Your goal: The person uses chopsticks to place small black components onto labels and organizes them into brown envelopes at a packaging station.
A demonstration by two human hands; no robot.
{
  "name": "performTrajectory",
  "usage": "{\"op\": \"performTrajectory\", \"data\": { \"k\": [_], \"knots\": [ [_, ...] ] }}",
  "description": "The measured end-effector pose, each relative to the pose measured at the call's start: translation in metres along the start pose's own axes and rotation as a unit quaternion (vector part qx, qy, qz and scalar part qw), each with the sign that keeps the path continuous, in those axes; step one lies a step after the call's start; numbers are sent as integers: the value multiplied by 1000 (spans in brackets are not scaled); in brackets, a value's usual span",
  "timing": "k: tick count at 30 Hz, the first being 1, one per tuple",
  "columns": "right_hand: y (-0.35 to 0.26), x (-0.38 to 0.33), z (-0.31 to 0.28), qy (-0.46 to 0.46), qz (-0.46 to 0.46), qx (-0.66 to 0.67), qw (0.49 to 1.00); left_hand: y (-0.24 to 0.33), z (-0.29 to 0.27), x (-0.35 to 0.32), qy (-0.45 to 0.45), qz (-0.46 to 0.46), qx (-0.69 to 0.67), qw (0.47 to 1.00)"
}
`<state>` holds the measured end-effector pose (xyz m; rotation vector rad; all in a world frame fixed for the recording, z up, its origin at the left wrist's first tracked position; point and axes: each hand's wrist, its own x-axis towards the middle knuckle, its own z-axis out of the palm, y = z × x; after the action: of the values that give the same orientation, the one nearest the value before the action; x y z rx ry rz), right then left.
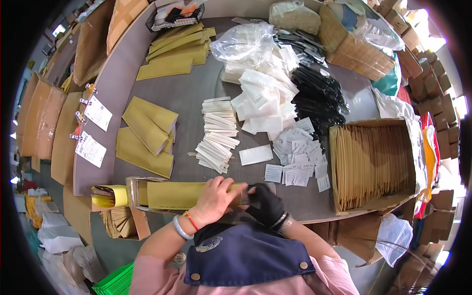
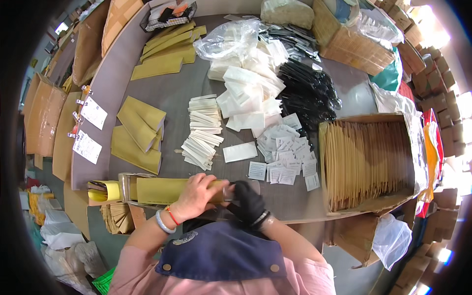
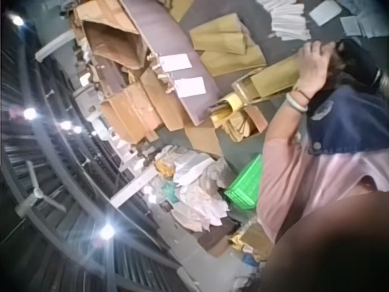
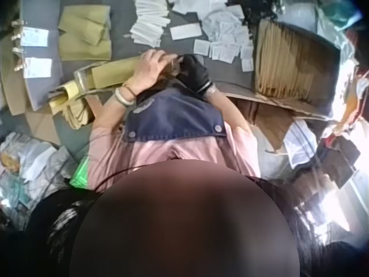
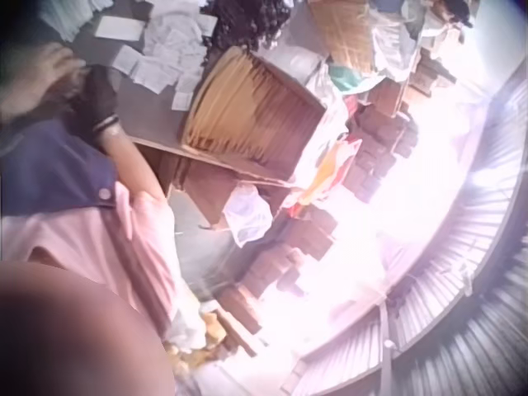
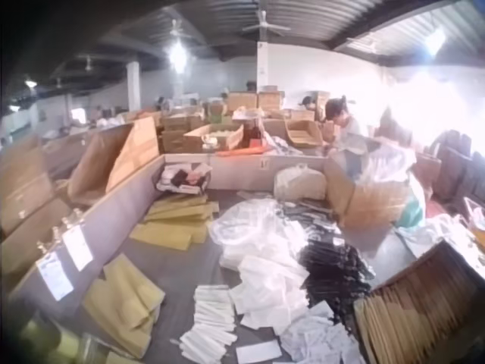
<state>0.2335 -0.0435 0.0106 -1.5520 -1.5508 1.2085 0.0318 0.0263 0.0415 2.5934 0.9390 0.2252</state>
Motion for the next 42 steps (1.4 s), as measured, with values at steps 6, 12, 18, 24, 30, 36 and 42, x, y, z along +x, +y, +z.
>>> {"op": "performTrajectory", "data": {
  "k": [6, 12, 18, 24, 30, 36, 42],
  "knots": [
    [-6, 9, -25, -36, -152, -350, 924, 10, -16, 21, -162, 66, 71, 982],
    [-28, -14, -98, 126, -129, -332, 926, -76, -86, 13, -23, 66, 24, 997],
    [-29, -19, -90, 61, -103, -343, 932, -22, 8, -33, 112, -258, -5, 960],
    [-34, -20, -92, 54, -126, -349, 927, -23, 33, -41, 190, -295, -110, 930],
    [-32, -21, -89, 17, -112, -326, 939, -24, 35, -43, 161, -308, -103, 932],
    [-27, -19, -83, 8, -111, -325, 939, -23, 35, -43, 157, -312, -119, 929],
    [-13, 25, -1, -1, -199, -262, 944, -33, 15, -33, 78, -301, -125, 942]
  ]
}}
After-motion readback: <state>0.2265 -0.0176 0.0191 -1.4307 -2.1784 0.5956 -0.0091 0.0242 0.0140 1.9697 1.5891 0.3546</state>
